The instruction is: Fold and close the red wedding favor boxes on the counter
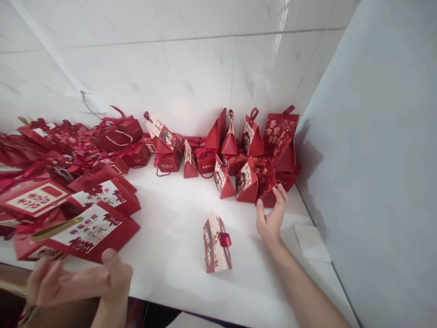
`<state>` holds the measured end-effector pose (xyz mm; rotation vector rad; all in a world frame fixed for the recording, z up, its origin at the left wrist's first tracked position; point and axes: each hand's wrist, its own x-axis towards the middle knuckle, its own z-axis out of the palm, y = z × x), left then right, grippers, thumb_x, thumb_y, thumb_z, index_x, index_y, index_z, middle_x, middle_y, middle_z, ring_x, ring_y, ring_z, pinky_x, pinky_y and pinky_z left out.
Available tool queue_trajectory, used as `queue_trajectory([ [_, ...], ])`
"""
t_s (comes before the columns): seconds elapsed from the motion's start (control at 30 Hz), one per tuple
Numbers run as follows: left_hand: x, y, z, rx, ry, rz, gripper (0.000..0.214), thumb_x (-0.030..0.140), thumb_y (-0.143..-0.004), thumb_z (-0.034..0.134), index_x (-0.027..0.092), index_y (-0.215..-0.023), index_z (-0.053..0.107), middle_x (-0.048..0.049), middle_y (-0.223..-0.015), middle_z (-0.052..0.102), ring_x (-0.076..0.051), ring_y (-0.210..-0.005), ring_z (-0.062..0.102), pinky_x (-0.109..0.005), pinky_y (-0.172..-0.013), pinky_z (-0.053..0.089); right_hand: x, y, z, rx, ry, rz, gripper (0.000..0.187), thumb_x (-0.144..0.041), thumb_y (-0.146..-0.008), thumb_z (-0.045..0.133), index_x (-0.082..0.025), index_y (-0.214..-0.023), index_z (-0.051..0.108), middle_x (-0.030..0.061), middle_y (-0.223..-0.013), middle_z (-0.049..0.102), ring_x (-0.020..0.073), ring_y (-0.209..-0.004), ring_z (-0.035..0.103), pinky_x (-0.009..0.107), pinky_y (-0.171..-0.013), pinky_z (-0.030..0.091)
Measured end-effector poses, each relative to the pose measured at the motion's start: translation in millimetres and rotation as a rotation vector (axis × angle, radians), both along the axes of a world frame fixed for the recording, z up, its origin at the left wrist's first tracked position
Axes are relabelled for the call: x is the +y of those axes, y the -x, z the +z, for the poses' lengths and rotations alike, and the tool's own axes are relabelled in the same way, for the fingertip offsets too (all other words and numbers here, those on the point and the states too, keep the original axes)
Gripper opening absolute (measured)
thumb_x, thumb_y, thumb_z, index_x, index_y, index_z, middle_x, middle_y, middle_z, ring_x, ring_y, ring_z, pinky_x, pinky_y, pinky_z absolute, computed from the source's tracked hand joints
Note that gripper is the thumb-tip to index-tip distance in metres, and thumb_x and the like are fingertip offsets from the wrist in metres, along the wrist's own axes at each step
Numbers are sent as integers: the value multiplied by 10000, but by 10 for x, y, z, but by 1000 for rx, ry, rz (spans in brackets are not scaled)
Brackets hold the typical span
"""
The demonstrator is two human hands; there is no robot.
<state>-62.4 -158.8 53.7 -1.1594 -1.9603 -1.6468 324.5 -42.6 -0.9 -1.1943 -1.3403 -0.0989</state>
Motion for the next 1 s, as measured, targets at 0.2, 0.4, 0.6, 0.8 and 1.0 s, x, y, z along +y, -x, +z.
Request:
queue_trajectory([
  [0.2, -89, 305, -326, -229, -43, 98, 1077, 386, -642, 817, 137, -1487, 198, -207, -1543, 284, -307, -1410, 362, -530, -1167, 345, 18, 8, -10, -11, -4, 11, 571, -229, -899, 598, -169, -1431, 400, 198, -1485, 411, 305, -1424, 379, 605, -1158, 283],
  [0.4, 442, 329, -403, -369, 383, -260, 674, 384, -767, 702, 132, -1352, 483, -190, -1316, 580, -360, -1265, 547, -556, -1107, 412, 31, -10, -23, -13, 1, 18, 567, -226, -900, 591, -166, -1430, 395, 199, -1483, 408, 295, -1429, 371, 580, -1165, 284],
  [0.6, 648, 156, -341, -16, 666, -575, 497, 448, -831, 631, 215, -1270, 608, -137, -1376, 570, -357, -1329, 494, -582, -1143, 348, 31, -18, -4, -40, 27, -20, 566, -250, -899, 576, -181, -1427, 384, 195, -1489, 391, 303, -1429, 365, 597, -1150, 292],
  [0.8, 718, 517, -127, 65, -40, 138, 843, 456, -773, 738, 108, -1446, 367, -206, -1439, 416, -306, -1343, 445, -450, -1098, 428, -34, -25, 42, -100, -25, -61, 566, -276, -898, 566, -201, -1427, 379, 185, -1526, 350, 315, -1449, 321, 637, -1155, 251],
  [1.0, 1350, 937, -236, -260, 187, 26, 1088, 412, -743, 772, 27, -1511, 104, -271, -1539, 311, -312, -1432, 370, -471, -1209, 286, -46, 1, 30, -154, -67, -47, 573, -261, -864, 605, -207, -1398, 405, 177, -1500, 393, 329, -1424, 361, 685, -1154, 204],
])
